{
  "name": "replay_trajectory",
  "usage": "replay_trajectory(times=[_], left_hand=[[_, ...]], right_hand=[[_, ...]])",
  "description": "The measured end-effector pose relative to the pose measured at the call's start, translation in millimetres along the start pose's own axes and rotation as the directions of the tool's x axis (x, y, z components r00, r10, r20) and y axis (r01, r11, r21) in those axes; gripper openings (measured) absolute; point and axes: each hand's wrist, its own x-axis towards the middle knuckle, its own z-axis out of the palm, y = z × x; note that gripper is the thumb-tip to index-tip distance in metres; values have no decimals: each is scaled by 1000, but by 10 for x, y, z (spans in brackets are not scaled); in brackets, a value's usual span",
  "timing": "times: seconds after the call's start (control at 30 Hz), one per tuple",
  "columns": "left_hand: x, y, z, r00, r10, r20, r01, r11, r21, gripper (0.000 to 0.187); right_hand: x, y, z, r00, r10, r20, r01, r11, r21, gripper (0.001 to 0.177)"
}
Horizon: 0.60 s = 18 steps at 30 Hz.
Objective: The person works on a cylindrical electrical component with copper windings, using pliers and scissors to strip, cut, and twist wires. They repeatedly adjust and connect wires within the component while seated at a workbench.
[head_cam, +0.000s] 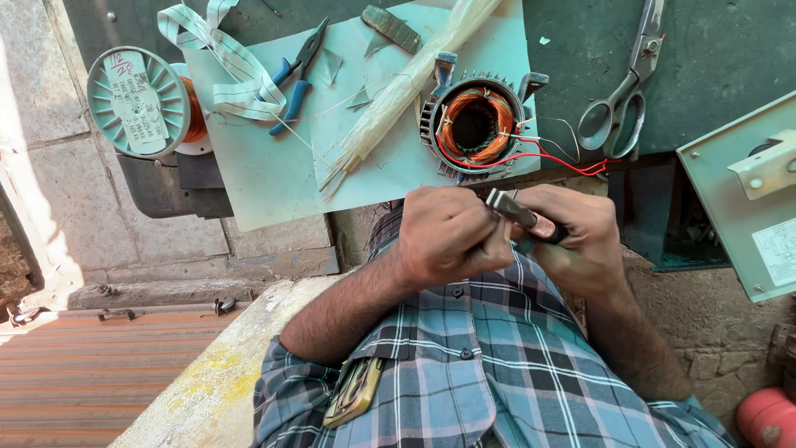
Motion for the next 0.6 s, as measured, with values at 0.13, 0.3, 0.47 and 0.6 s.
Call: replay_trajectory(times=[0.13,0.3,0.47,0.6], left_hand=[[57,104,-56,999,26,27,-26,999,18,30],[183,182,-259,979,180,98,-185,981,50,30],[143,228,-287,964,266,-1,-260,940,219,18],[25,191,-393,973,218,69,-226,964,142,20]], right_hand=[[-13,-73,-17,999,10,-40,-9,999,37,46],[45,-180,-31,999,-47,-18,47,998,35,34],[-32,-188,-21,996,-91,-25,92,996,7,38],[246,-442,-33,993,-113,-36,110,991,-75,37]])
